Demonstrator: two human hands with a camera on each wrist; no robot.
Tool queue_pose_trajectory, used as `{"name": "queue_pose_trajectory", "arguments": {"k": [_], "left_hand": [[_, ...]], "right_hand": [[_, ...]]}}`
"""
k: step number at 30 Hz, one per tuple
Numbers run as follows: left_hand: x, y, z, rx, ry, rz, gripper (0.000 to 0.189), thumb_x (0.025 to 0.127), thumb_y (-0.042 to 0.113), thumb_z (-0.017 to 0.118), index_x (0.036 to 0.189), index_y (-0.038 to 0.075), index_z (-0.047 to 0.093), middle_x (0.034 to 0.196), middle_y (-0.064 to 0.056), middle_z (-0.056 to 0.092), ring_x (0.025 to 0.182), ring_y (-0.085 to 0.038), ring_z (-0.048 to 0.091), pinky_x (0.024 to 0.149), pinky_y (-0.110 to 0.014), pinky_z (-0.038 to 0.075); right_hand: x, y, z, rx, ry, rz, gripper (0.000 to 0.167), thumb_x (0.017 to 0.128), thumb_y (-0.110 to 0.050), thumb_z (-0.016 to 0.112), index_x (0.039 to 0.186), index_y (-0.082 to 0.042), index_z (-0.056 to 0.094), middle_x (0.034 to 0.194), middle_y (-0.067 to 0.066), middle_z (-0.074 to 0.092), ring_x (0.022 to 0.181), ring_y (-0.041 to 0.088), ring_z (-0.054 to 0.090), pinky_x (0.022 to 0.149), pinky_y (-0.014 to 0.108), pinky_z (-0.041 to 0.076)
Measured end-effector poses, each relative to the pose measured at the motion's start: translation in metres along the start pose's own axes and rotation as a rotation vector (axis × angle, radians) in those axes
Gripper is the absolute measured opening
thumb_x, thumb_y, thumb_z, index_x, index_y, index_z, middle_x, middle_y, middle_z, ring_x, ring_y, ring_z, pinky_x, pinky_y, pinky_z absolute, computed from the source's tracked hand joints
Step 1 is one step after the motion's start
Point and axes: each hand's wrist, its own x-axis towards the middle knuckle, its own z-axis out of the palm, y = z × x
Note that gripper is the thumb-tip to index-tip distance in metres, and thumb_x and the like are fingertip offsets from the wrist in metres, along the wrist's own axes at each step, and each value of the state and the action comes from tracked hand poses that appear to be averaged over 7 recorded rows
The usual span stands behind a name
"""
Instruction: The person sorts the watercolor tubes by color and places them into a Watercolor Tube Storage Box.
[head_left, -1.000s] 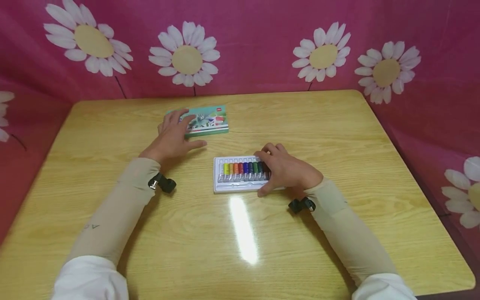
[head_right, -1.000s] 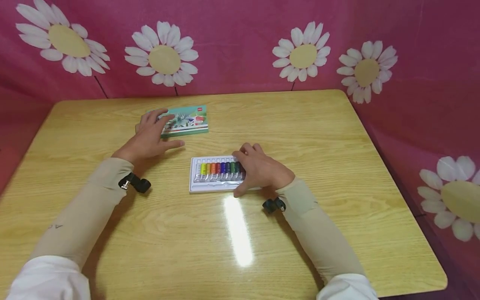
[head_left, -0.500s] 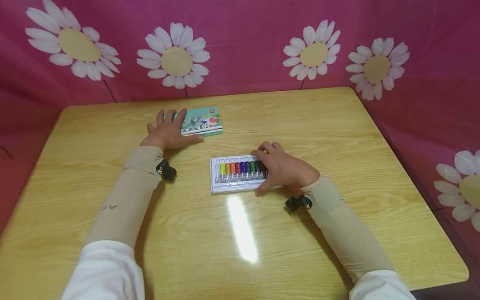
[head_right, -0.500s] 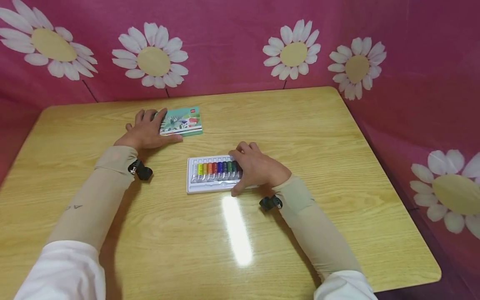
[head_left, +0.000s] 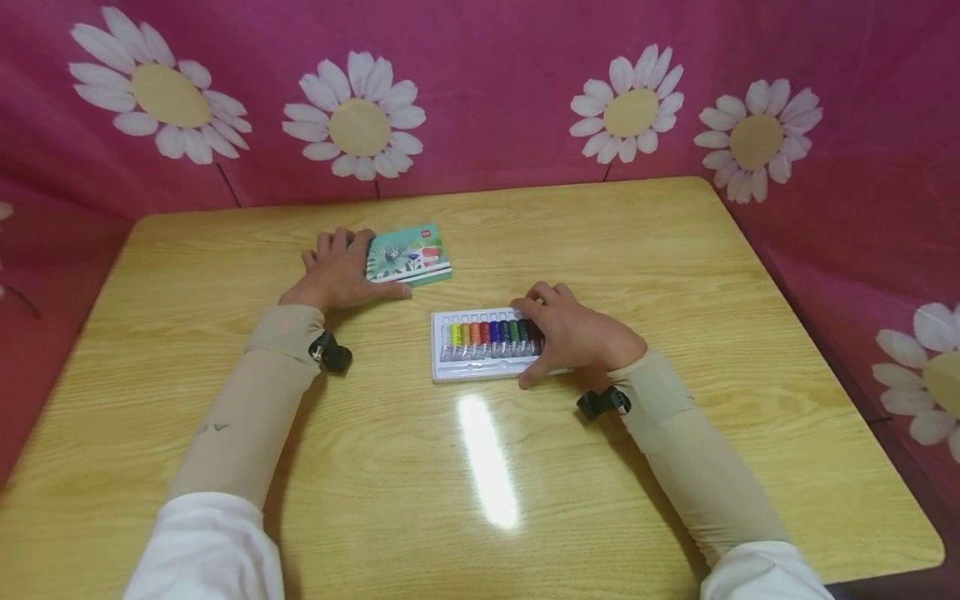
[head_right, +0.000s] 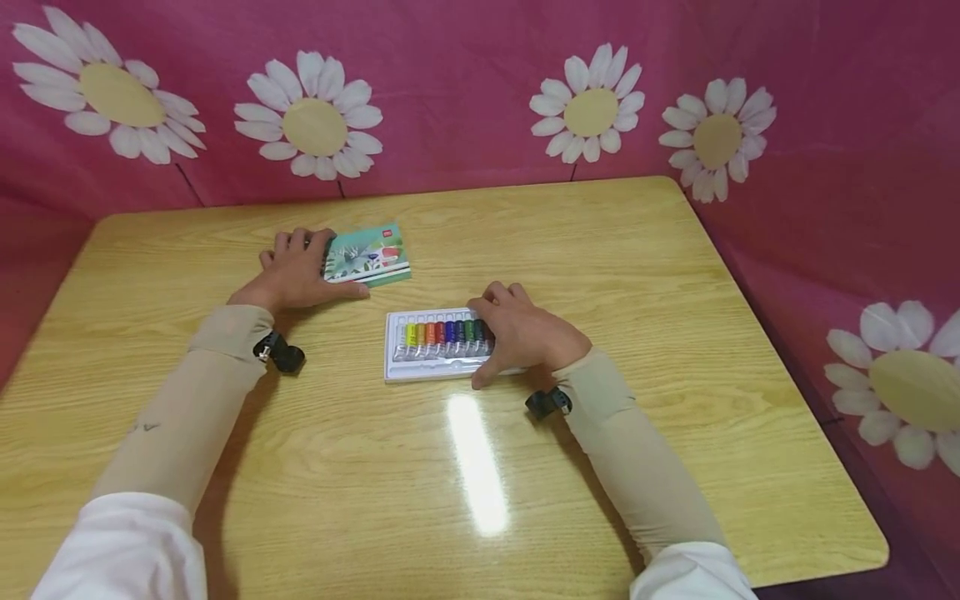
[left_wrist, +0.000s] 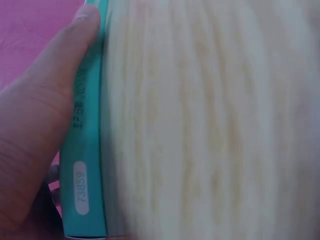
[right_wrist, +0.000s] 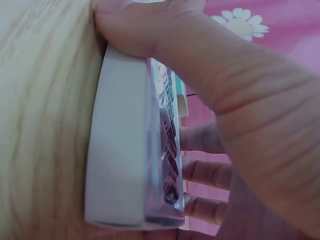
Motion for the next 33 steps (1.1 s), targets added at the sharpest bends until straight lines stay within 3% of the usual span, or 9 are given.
{"name": "queue_pose_trajectory", "arguments": {"k": [8,20,33], "left_hand": [[-0.012,-0.003,0.001,-0.014,-0.016,0.020,0.118,0.071,0.084,0.070,0.161,0.018,0.030,0.156,-0.021,0.032,0.137,-0.041,0.024,0.100,-0.060,0.028],[-0.036,-0.010,0.002,-0.018,-0.017,0.070,0.115,0.069,0.075,0.079,0.155,0.011,0.038,0.149,-0.020,0.040,0.135,-0.039,0.028,0.103,-0.064,0.027],[-0.059,0.003,0.011,0.010,-0.018,0.128,0.117,0.062,0.078,0.082,0.152,0.013,0.045,0.146,-0.016,0.045,0.133,-0.036,0.035,0.102,-0.060,0.031]], "right_hand": [[-0.002,0.009,-0.003,0.007,0.008,0.021,0.112,0.068,-0.052,0.094,0.158,-0.015,0.040,0.153,0.009,0.039,0.134,0.030,0.035,0.109,0.050,0.051],[-0.004,0.018,-0.009,0.038,0.008,0.056,0.110,0.068,-0.050,0.095,0.157,-0.014,0.040,0.152,0.010,0.039,0.132,0.030,0.035,0.110,0.052,0.050],[-0.003,0.027,-0.013,0.042,0.011,0.083,0.112,0.068,-0.053,0.093,0.158,-0.014,0.040,0.152,0.012,0.039,0.134,0.033,0.035,0.114,0.056,0.048]]}}
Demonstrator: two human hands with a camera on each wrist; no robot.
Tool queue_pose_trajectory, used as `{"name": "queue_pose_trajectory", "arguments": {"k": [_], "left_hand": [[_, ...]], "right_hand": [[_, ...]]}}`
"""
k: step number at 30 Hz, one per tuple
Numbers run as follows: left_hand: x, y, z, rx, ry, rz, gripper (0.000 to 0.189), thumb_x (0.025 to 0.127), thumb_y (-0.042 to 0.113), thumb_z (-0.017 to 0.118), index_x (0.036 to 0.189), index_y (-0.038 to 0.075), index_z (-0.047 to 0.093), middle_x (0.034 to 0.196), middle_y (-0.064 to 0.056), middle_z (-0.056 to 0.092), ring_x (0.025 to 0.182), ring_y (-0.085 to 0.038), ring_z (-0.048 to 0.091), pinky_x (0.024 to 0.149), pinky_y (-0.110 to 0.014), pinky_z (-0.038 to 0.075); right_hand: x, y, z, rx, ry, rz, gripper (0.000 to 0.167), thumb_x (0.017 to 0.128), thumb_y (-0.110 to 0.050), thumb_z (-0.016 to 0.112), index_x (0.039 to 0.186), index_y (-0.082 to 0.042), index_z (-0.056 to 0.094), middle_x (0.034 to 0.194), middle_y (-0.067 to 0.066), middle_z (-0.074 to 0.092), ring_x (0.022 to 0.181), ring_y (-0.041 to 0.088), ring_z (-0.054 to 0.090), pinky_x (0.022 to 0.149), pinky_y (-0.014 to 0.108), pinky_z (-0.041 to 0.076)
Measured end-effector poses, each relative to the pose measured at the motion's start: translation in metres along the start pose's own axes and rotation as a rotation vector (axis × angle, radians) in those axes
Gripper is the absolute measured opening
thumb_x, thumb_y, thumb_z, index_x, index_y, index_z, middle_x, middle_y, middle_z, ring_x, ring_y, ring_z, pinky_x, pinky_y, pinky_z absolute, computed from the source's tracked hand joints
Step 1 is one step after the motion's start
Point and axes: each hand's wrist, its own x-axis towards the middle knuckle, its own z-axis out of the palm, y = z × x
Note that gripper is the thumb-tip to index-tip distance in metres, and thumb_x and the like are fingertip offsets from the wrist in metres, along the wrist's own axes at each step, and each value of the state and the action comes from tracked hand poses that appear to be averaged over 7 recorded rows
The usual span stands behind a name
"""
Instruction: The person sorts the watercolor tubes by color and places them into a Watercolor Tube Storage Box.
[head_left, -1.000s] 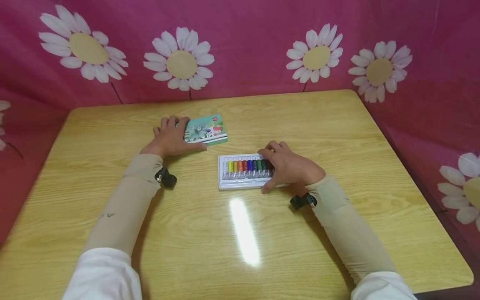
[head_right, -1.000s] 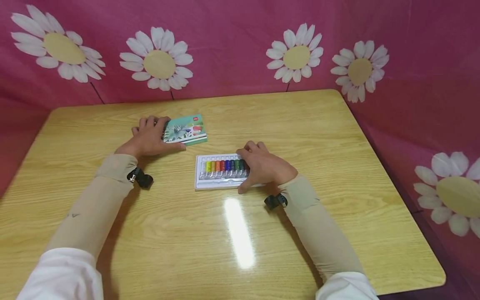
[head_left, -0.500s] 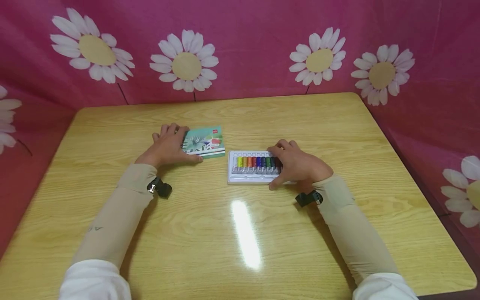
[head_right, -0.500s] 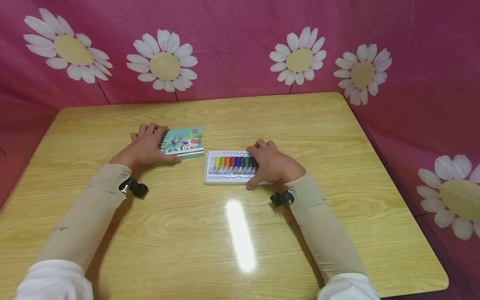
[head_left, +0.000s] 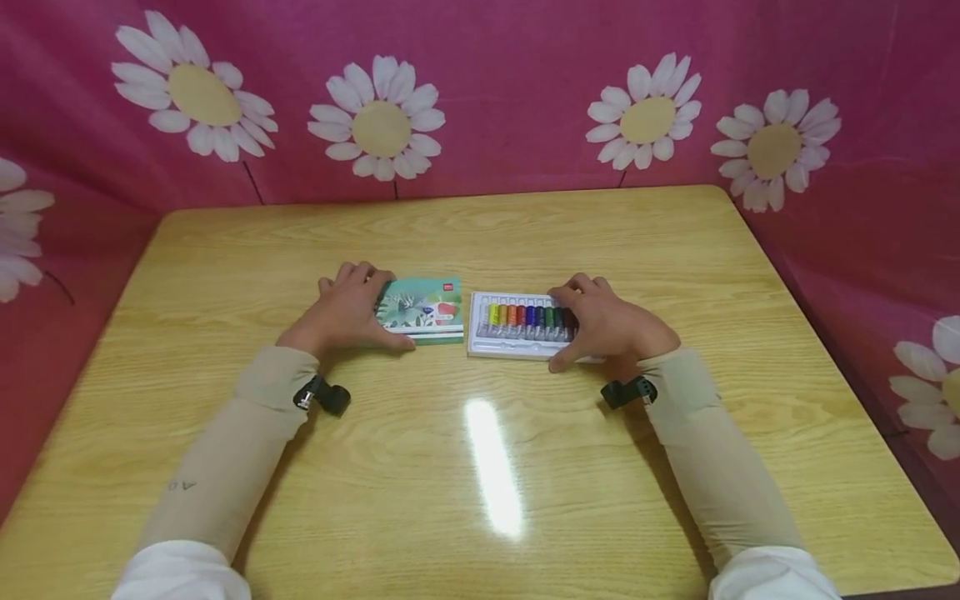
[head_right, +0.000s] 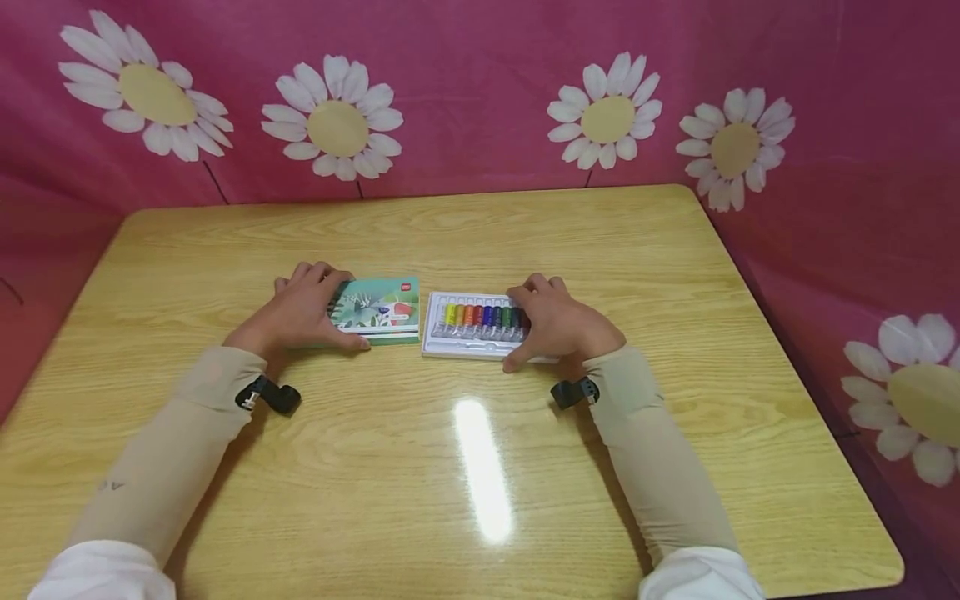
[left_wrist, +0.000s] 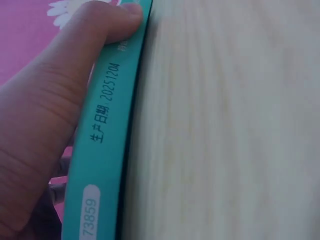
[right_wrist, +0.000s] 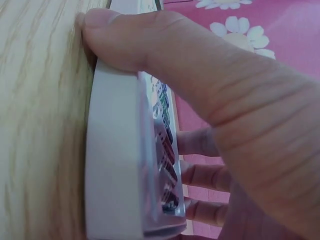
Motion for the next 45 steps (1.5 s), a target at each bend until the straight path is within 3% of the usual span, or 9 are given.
{"name": "queue_pose_trajectory", "arguments": {"k": [11,23,30,35,45], "left_hand": [[-0.008,0.016,0.008,-0.009,0.004,0.026,0.118,0.060,0.080,0.082,0.152,0.015,0.046,0.148,-0.014,0.046,0.135,-0.034,0.036,0.101,-0.056,0.033],[-0.010,0.020,0.012,-0.012,0.010,0.008,0.119,0.060,0.082,0.080,0.153,0.016,0.044,0.149,-0.013,0.045,0.132,-0.033,0.036,0.098,-0.054,0.032],[-0.010,0.023,0.013,-0.039,0.014,0.029,0.118,0.060,0.079,0.082,0.152,0.016,0.046,0.148,-0.013,0.046,0.132,-0.033,0.037,0.097,-0.053,0.031],[-0.010,0.027,0.017,-0.049,0.011,0.044,0.117,0.059,0.080,0.082,0.151,0.016,0.046,0.144,-0.012,0.047,0.130,-0.033,0.037,0.093,-0.051,0.030],[-0.008,0.040,0.020,-0.057,0.015,0.047,0.116,0.060,0.080,0.082,0.151,0.017,0.046,0.147,-0.011,0.045,0.130,-0.032,0.037,0.098,-0.054,0.030]], "right_hand": [[0.003,0.005,-0.001,-0.005,0.018,0.002,0.111,0.069,-0.055,0.092,0.157,-0.013,0.040,0.152,0.015,0.039,0.133,0.034,0.035,0.114,0.057,0.048],[0.003,0.006,-0.001,-0.031,0.013,-0.025,0.109,0.071,-0.047,0.094,0.158,-0.013,0.039,0.152,0.013,0.039,0.131,0.034,0.035,0.112,0.055,0.049],[0.004,0.005,0.002,-0.047,0.027,-0.069,0.106,0.072,-0.046,0.093,0.158,-0.013,0.040,0.154,0.015,0.038,0.131,0.035,0.035,0.109,0.055,0.050],[0.005,0.001,0.003,-0.036,0.011,-0.057,0.106,0.071,-0.048,0.092,0.158,-0.016,0.040,0.155,0.012,0.038,0.133,0.033,0.035,0.110,0.055,0.051],[0.008,-0.007,0.006,-0.016,0.013,-0.088,0.106,0.072,-0.047,0.092,0.158,-0.013,0.041,0.153,0.012,0.039,0.134,0.032,0.035,0.112,0.054,0.051]]}}
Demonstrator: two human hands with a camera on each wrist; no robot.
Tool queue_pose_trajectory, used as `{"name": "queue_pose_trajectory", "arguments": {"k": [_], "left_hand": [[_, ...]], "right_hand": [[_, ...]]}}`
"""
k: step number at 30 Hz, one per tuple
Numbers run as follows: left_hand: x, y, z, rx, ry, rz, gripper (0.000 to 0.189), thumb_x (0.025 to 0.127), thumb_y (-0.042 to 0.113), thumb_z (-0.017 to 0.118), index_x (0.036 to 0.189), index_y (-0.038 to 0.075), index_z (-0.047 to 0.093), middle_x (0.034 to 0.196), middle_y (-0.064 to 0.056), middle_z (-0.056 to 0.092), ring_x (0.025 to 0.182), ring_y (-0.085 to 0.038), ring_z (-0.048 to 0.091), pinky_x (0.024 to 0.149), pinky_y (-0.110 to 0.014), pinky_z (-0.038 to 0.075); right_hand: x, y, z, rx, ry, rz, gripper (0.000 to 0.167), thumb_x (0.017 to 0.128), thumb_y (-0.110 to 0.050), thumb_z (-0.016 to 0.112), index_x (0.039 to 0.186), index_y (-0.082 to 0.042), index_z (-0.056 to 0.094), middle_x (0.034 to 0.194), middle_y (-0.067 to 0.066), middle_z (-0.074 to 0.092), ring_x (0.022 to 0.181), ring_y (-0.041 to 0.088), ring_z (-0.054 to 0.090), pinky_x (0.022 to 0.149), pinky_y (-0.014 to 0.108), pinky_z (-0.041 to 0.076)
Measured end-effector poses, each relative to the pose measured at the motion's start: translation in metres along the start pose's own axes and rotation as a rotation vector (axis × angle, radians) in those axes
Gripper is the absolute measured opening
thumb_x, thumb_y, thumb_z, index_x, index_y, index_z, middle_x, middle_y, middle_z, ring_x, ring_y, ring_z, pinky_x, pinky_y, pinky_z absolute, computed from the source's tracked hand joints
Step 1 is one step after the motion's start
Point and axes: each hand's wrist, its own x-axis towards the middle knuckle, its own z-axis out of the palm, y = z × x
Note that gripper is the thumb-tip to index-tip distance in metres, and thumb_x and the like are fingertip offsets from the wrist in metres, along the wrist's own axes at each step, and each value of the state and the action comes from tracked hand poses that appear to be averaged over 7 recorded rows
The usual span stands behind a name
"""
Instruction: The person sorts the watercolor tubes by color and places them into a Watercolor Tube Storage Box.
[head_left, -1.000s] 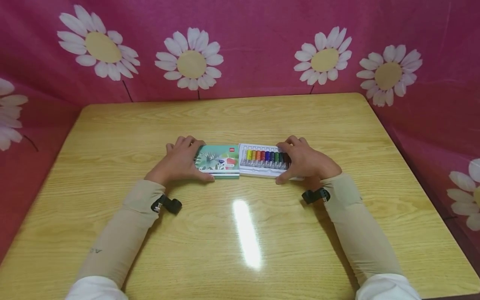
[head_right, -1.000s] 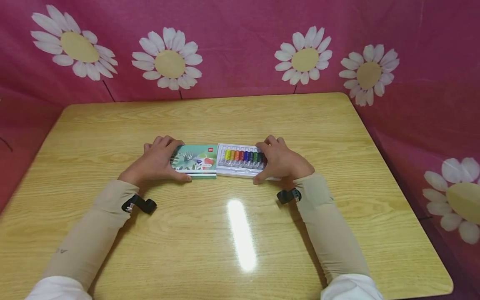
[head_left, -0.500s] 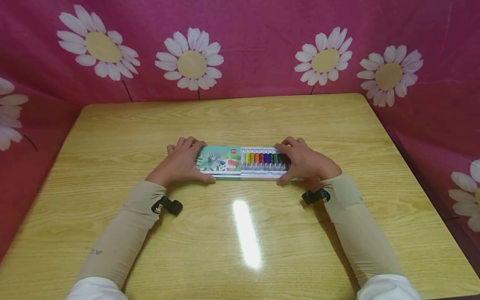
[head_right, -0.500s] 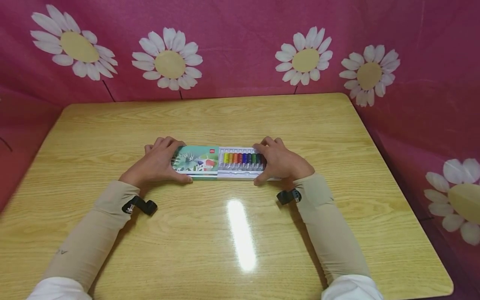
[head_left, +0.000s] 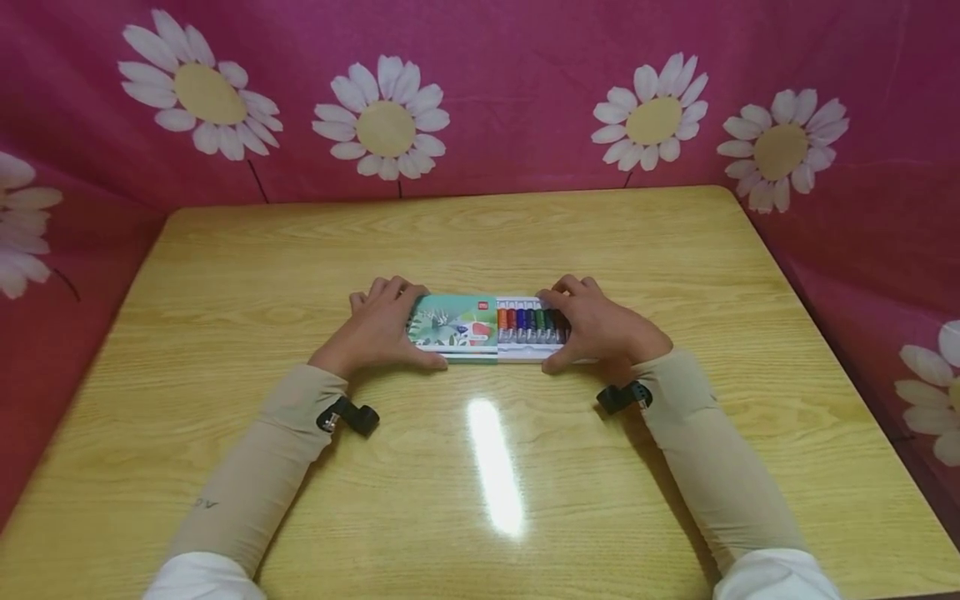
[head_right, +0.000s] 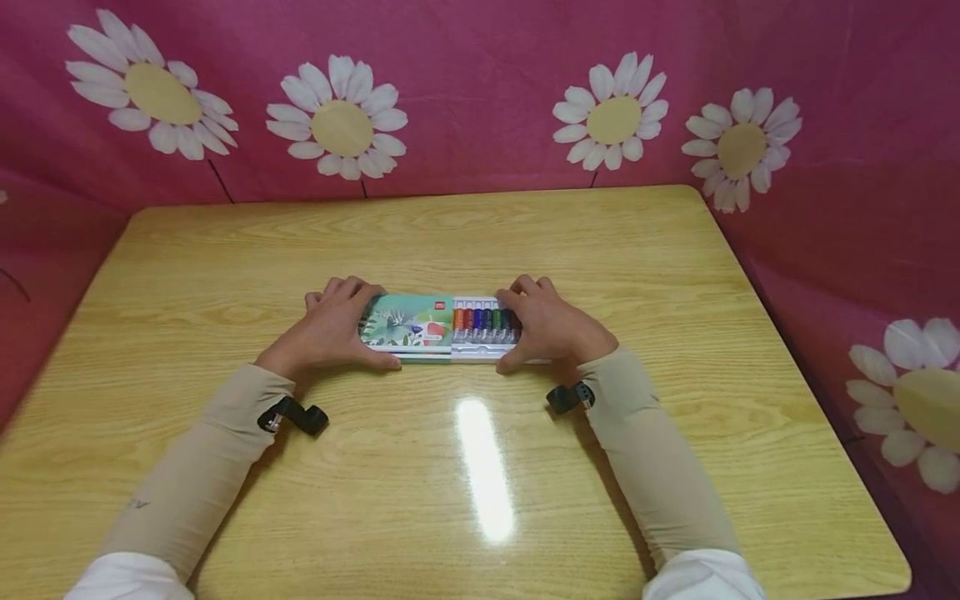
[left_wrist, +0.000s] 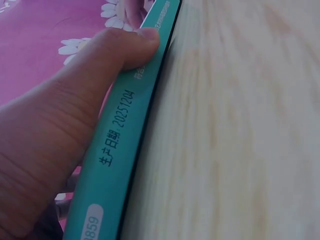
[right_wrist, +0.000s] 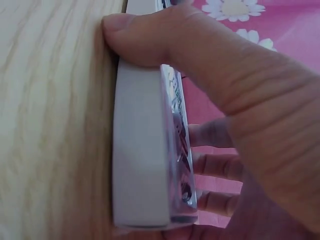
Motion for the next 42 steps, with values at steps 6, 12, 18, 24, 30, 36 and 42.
{"name": "queue_pose_trajectory", "arguments": {"k": [6,12,18,24,30,36,42], "left_hand": [[0.001,0.003,0.003,-0.001,0.015,-0.003,0.118,0.060,0.081,0.081,0.152,0.017,0.046,0.148,-0.011,0.045,0.132,-0.033,0.038,0.099,-0.055,0.032],[-0.001,0.007,0.004,0.003,0.013,-0.006,0.119,0.058,0.082,0.081,0.152,0.018,0.046,0.148,-0.011,0.046,0.134,-0.033,0.038,0.097,-0.053,0.031],[-0.009,0.007,0.006,0.032,0.021,0.001,0.119,0.058,0.083,0.080,0.150,0.016,0.048,0.144,-0.011,0.049,0.130,-0.033,0.039,0.089,-0.049,0.029],[-0.010,0.003,0.004,0.092,0.026,0.049,0.118,0.058,0.082,0.080,0.149,0.014,0.050,0.141,-0.012,0.052,0.127,-0.033,0.043,0.088,-0.051,0.032],[-0.007,0.012,0.012,0.111,0.024,0.049,0.116,0.060,0.083,0.079,0.150,0.016,0.049,0.142,-0.011,0.053,0.127,-0.031,0.044,0.092,-0.051,0.035],[-0.012,0.023,0.045,0.090,-0.009,0.056,0.115,0.062,0.085,0.077,0.152,0.019,0.047,0.144,-0.008,0.051,0.131,-0.029,0.043,0.090,-0.047,0.033],[-0.011,0.003,0.016,0.148,0.016,0.024,0.115,0.062,0.083,0.079,0.152,0.020,0.046,0.144,-0.007,0.049,0.131,-0.028,0.041,0.090,-0.047,0.031]], "right_hand": [[0.004,-0.003,0.002,-0.013,0.014,-0.029,0.105,0.072,-0.049,0.092,0.157,-0.012,0.041,0.150,0.012,0.040,0.132,0.032,0.036,0.110,0.052,0.051],[0.006,-0.007,0.008,-0.010,0.033,-0.055,0.106,0.071,-0.049,0.092,0.156,-0.010,0.043,0.150,0.014,0.041,0.132,0.033,0.036,0.111,0.054,0.050],[0.009,-0.017,0.021,0.028,0.052,-0.064,0.109,0.068,-0.051,0.093,0.157,-0.013,0.043,0.151,0.012,0.043,0.134,0.031,0.037,0.112,0.051,0.051],[0.013,-0.026,0.038,0.078,0.079,-0.055,0.110,0.069,-0.054,0.093,0.158,-0.015,0.042,0.151,0.009,0.044,0.131,0.029,0.039,0.107,0.047,0.054],[0.008,-0.023,0.043,0.075,0.101,-0.043,0.107,0.068,-0.056,0.092,0.156,-0.016,0.045,0.150,0.009,0.046,0.130,0.028,0.041,0.105,0.048,0.055],[-0.011,-0.006,0.062,0.046,0.125,-0.088,0.107,0.066,-0.060,0.092,0.151,-0.008,0.050,0.142,0.015,0.051,0.123,0.031,0.044,0.100,0.049,0.054],[0.019,-0.021,0.057,0.058,0.201,-0.152,0.108,0.066,-0.059,0.092,0.150,-0.006,0.051,0.140,0.017,0.051,0.120,0.033,0.044,0.098,0.051,0.054]]}}
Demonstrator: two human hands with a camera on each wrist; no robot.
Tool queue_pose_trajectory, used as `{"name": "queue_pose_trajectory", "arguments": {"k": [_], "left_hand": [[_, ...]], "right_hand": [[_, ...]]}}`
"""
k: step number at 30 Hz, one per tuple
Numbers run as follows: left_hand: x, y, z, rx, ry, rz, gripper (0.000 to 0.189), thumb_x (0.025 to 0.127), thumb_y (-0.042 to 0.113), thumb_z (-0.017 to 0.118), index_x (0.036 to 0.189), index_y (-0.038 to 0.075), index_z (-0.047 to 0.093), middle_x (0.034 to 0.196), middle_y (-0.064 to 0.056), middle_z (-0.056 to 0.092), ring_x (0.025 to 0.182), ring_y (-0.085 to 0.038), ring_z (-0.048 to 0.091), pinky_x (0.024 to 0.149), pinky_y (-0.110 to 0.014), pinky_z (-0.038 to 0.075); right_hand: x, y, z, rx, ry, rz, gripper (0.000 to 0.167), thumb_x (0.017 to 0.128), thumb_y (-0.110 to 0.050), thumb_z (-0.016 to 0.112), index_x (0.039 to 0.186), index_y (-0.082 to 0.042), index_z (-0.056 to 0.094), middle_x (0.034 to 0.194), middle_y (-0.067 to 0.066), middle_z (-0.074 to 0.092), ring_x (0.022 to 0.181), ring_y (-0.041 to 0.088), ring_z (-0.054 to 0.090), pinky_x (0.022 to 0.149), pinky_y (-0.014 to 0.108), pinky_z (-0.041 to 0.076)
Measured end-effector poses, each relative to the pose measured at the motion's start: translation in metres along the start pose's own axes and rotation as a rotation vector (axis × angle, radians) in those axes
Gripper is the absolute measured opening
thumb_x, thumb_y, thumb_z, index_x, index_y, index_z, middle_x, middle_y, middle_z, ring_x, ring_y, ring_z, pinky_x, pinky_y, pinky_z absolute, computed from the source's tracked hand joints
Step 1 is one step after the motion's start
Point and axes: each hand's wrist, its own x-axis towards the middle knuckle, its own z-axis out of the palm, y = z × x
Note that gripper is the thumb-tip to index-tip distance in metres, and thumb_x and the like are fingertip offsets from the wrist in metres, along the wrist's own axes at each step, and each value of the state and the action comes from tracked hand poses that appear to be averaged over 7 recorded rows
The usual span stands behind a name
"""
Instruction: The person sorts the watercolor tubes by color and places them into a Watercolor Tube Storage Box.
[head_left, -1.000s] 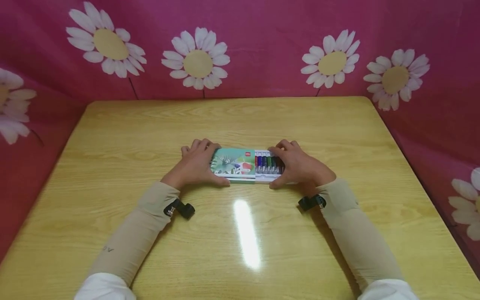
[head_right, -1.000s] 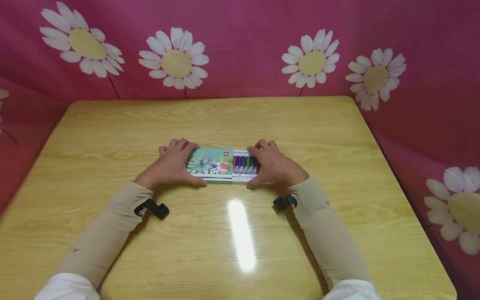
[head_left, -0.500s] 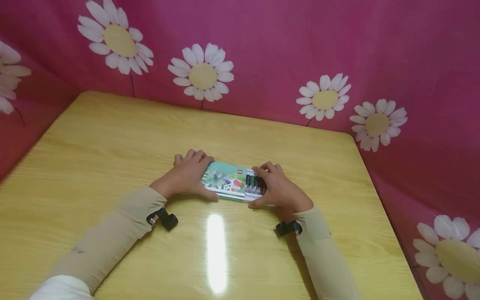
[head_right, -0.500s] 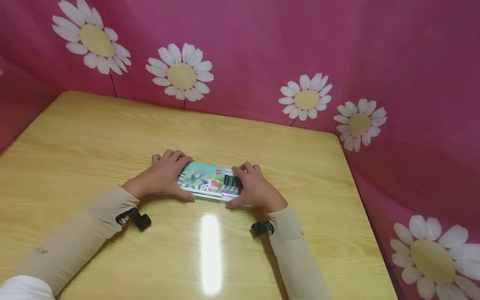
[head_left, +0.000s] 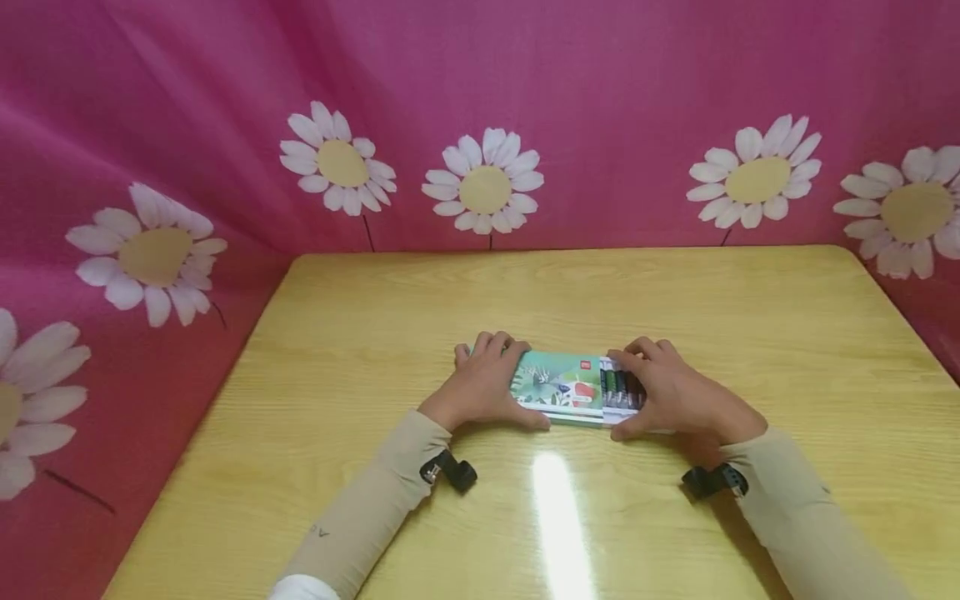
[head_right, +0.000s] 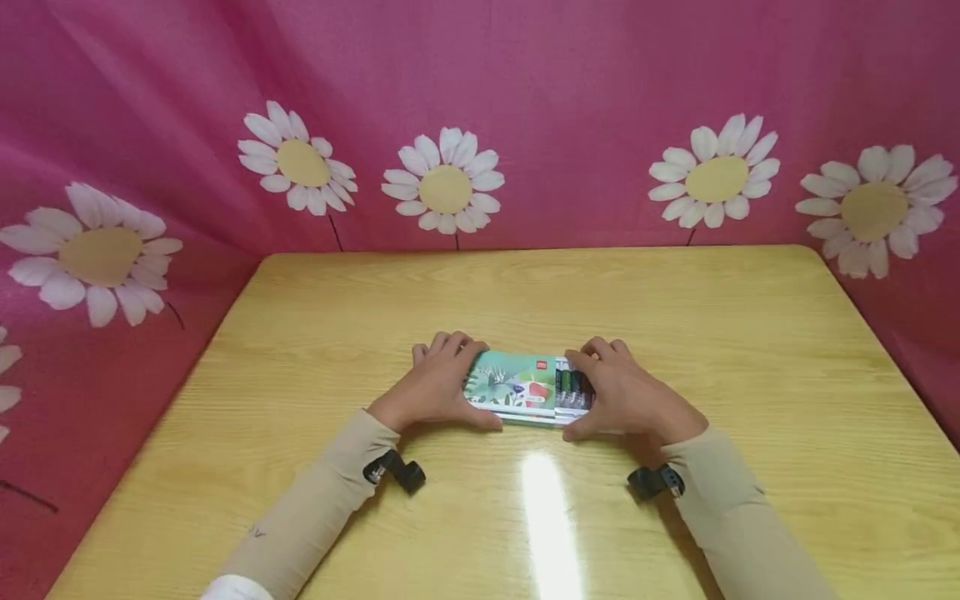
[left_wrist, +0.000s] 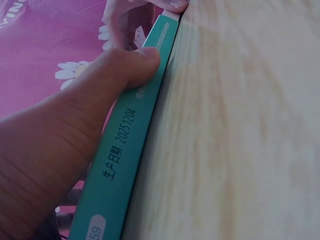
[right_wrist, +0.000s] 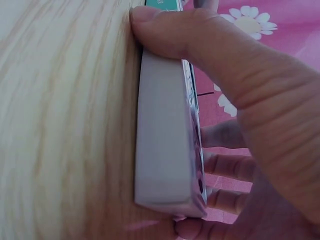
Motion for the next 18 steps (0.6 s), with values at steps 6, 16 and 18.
{"name": "queue_pose_trajectory", "arguments": {"k": [6,16,18], "left_hand": [[0.008,0.004,-0.002,-0.002,-0.007,-0.009,0.116,0.061,0.084,0.079,0.152,0.020,0.046,0.145,-0.007,0.048,0.130,-0.027,0.039,0.090,-0.047,0.030],[0.009,0.008,-0.001,0.002,-0.004,0.004,0.114,0.063,0.085,0.077,0.151,0.019,0.046,0.143,-0.009,0.047,0.129,-0.030,0.038,0.089,-0.049,0.030],[0.009,0.012,0.002,-0.006,-0.009,0.010,0.114,0.064,0.085,0.077,0.151,0.018,0.046,0.143,-0.009,0.047,0.129,-0.030,0.038,0.089,-0.049,0.031]], "right_hand": [[0.002,0.003,-0.009,0.000,-0.045,0.039,0.111,0.066,-0.059,0.092,0.154,-0.008,0.048,0.144,0.016,0.048,0.125,0.033,0.043,0.101,0.050,0.054],[0.008,-0.001,-0.010,0.028,-0.068,0.044,0.116,0.064,-0.061,0.093,0.157,-0.010,0.044,0.149,0.014,0.045,0.130,0.032,0.041,0.105,0.050,0.053],[0.004,0.001,-0.009,0.039,-0.079,0.060,0.117,0.064,-0.060,0.093,0.157,-0.011,0.044,0.150,0.014,0.045,0.131,0.032,0.040,0.106,0.051,0.053]]}}
